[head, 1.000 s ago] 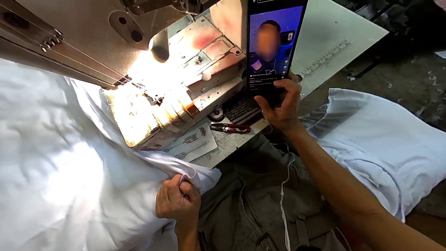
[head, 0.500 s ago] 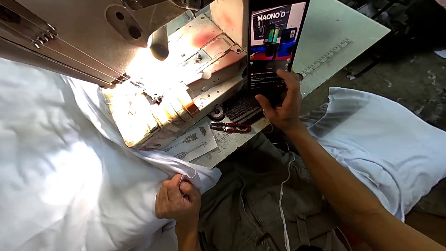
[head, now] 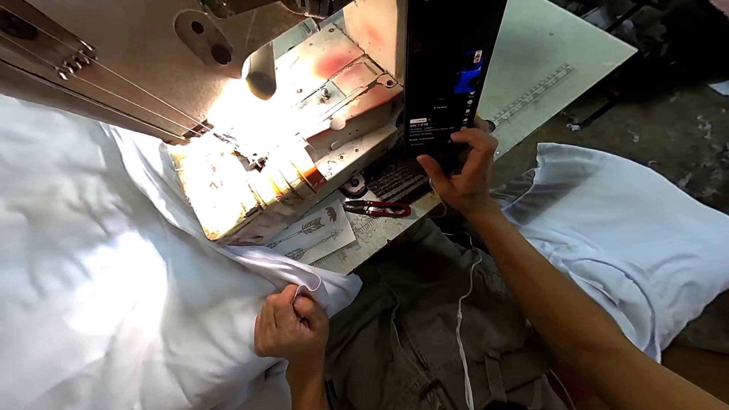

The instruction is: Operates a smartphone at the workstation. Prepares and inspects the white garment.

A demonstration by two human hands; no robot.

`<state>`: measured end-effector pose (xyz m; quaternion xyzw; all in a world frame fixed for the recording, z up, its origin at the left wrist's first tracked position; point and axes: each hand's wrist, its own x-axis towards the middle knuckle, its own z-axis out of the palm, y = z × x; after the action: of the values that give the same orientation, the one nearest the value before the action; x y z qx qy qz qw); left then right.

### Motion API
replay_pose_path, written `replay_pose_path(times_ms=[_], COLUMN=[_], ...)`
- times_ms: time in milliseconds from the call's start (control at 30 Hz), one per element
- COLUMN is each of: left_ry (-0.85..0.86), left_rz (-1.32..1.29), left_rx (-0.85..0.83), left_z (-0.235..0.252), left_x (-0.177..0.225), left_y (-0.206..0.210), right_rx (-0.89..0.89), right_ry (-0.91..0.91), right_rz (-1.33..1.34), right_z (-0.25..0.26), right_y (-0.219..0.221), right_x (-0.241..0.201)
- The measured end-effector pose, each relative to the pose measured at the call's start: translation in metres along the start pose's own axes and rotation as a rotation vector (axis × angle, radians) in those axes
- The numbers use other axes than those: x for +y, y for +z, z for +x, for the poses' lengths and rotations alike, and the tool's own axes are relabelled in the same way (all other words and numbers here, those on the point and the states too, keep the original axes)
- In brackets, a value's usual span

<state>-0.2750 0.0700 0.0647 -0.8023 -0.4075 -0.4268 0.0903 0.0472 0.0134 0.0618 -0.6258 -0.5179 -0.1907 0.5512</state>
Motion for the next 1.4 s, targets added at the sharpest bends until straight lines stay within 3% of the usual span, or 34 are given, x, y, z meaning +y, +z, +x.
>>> replay_pose_path(times_ms=[1033,1400], left_ry=[0.01,0.01], left_rz=[-0.004,0.008], left_rx=[0.023,0.025], left_z=[-0.002,-0.001], left_x=[-0.001,0.0], left_y=[0.001,0.002], right_rx=[-0.025,0.008], right_ry=[0.01,-0.09], right_rz=[-0.014,-0.027], right_z=[0.001,0.002], right_y=[-0.002,0.003], right_x=[-0.002,0.009])
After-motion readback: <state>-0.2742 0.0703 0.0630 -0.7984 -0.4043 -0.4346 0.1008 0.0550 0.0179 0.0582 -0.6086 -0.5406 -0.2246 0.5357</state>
